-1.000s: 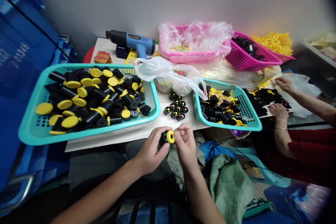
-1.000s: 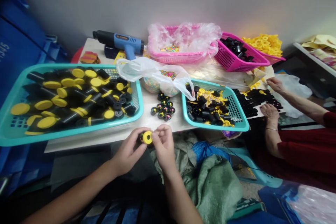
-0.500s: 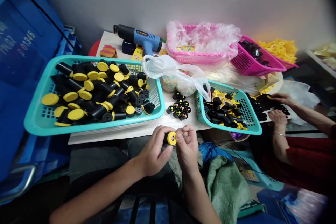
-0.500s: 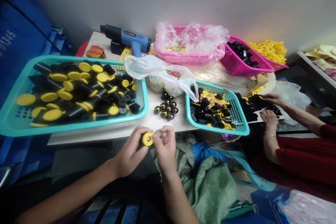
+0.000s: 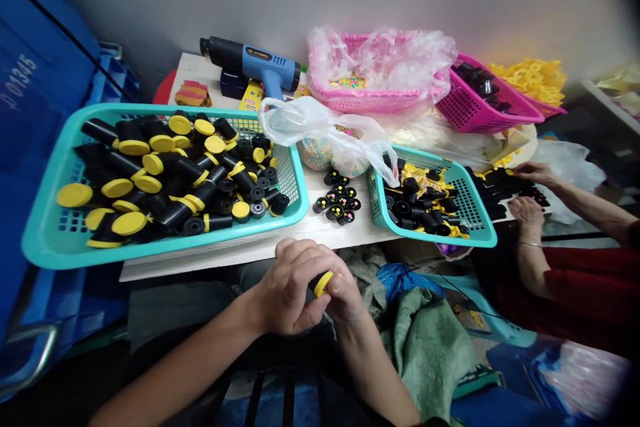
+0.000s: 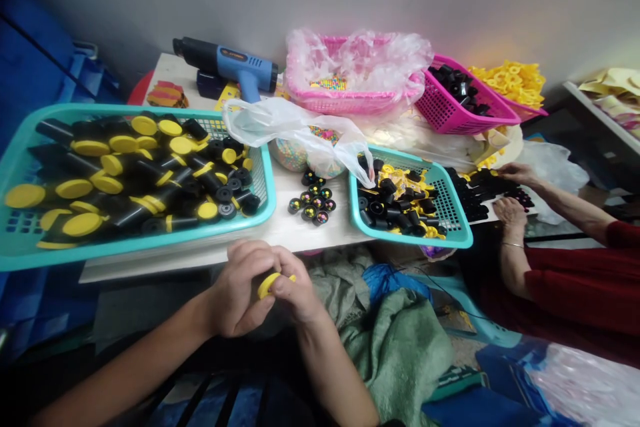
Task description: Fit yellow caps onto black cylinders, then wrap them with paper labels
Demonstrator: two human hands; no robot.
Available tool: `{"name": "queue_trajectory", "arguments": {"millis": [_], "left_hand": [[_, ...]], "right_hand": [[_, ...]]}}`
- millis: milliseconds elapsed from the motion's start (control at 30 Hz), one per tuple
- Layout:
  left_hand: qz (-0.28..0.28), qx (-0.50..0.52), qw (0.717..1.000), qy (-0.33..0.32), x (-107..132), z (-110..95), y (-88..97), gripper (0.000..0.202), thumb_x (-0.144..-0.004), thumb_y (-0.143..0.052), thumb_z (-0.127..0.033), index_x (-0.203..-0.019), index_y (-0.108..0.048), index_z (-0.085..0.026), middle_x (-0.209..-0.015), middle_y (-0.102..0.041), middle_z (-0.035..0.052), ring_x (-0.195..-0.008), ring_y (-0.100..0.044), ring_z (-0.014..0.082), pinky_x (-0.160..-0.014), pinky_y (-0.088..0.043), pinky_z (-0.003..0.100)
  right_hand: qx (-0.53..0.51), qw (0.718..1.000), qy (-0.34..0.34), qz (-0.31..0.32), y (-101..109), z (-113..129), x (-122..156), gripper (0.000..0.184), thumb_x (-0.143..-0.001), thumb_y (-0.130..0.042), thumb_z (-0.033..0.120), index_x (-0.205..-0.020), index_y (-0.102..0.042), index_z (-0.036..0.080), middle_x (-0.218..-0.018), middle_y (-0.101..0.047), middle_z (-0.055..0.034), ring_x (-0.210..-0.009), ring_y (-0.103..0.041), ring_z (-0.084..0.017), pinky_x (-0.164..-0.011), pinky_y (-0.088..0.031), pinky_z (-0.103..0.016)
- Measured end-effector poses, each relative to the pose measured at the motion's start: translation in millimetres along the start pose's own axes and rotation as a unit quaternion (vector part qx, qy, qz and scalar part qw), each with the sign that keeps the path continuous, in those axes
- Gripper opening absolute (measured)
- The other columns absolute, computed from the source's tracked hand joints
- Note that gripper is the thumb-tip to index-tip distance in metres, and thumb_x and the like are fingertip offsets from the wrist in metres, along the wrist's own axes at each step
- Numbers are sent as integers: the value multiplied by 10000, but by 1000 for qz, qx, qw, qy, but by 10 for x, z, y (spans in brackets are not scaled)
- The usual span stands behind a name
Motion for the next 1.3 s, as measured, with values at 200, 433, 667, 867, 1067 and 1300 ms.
{"name": "queue_trajectory", "arguments": {"millis": [200,433,667,867,1067,1300], "left_hand": [[2,28,1000,1,39,92,-22,496,-833,-472,-243,-1309,-339,-204,-1032,-603,88,-992,-541,253,-843,-423,431],[-20,80,996,24,87,126,-22,401,-898,-407,-225,-1298,-382,-200,-975,-568,82,-952,-510,243,-825,-420,437],[-79,267,957,78,44,199,8,464,-959,-392,-367,-1383,-243,-251,-936,-561,59,-899,-514,213,-790,-438,411],[-30,123,991,49,92,204,-49,516,-958,-408,-395,-1413,-206,-261,-980,-541,68,-956,-465,223,-813,-438,418],[-24,67,996,55,149,243,-64,515,-968,-373,-404,-1422,-197,-238,-1019,-528,83,-1010,-459,231,-867,-428,418],[38,50,998,21,4,95,-101,393,-974,-305,-390,-1323,-344,-213,-1008,-562,86,-947,-524,234,-817,-468,418]], "right_hand": [[-127,992,-10,24,-104,-35,27,437,-674,-716,531,-944,-645,195,-926,-600,-67,-873,-555,-221,-801,-460,-332],[-136,990,41,0,-90,-28,33,397,-692,-728,478,-946,-647,184,-817,-541,-25,-679,-473,-148,-677,-430,-271],[-200,976,-37,83,-120,-139,18,510,-711,-645,622,-951,-658,172,-877,-574,-67,-770,-509,-186,-726,-440,-304],[-78,995,46,40,-40,-31,-14,479,-686,-705,537,-988,-654,168,-899,-576,-55,-802,-500,-184,-788,-424,-313],[-73,997,-1,38,-18,-64,-52,458,-658,-730,507,-961,-654,173,-852,-547,-32,-763,-481,-167,-738,-422,-285],[-3,997,40,62,4,100,-6,406,-682,-738,503,-895,-637,172,-775,-530,-5,-713,-475,-139,-677,-423,-259]]}}
Point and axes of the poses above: each hand's wrist, its own x-axis away from the middle knuckle, its own y-axis out of the back of the hand, z = x × y, the point moved 9 cm from there along -x, towards the middle knuckle
